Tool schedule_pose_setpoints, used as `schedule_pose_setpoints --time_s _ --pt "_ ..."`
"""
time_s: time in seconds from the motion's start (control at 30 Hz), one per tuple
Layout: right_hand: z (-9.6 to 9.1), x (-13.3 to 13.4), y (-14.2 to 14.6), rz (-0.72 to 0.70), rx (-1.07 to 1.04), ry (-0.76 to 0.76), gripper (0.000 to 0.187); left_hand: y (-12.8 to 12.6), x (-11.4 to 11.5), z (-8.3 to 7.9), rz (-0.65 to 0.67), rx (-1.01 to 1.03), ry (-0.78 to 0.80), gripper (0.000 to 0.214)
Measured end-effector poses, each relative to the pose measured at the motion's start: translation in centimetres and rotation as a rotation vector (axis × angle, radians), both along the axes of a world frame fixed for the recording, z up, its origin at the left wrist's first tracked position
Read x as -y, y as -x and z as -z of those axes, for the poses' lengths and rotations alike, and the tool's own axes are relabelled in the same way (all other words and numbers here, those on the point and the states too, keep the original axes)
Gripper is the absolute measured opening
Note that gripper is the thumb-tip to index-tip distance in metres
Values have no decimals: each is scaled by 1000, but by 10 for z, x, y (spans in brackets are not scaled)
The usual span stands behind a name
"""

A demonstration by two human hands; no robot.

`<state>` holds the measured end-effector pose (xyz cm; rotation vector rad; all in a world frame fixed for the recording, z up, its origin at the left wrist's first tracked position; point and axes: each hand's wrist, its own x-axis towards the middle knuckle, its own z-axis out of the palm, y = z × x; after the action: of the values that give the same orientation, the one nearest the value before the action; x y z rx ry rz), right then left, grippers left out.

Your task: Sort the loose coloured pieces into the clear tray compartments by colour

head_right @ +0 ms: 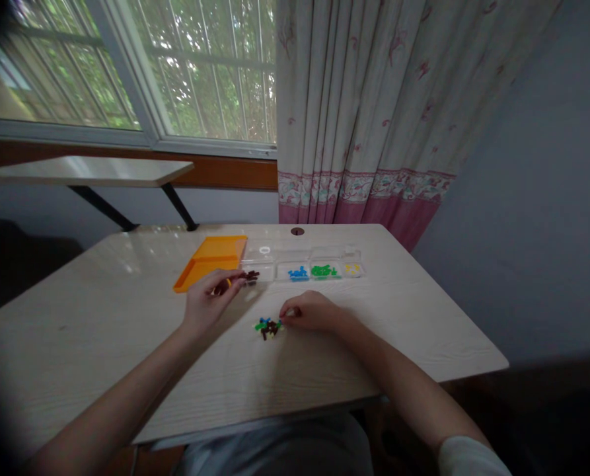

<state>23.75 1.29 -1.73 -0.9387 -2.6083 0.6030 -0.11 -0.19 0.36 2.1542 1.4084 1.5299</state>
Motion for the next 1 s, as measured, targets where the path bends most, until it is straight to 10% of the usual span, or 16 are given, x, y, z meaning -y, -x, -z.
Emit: schedule_pose_setpoints --time_s 0.57,1.0 --pt "-2 4 2 -23 41 -60 16 -1 4 0 -23 -41 -71 17" --pt "2 1 3 -12 124 -71 19 8 -30 22 -353 -210 359 31"
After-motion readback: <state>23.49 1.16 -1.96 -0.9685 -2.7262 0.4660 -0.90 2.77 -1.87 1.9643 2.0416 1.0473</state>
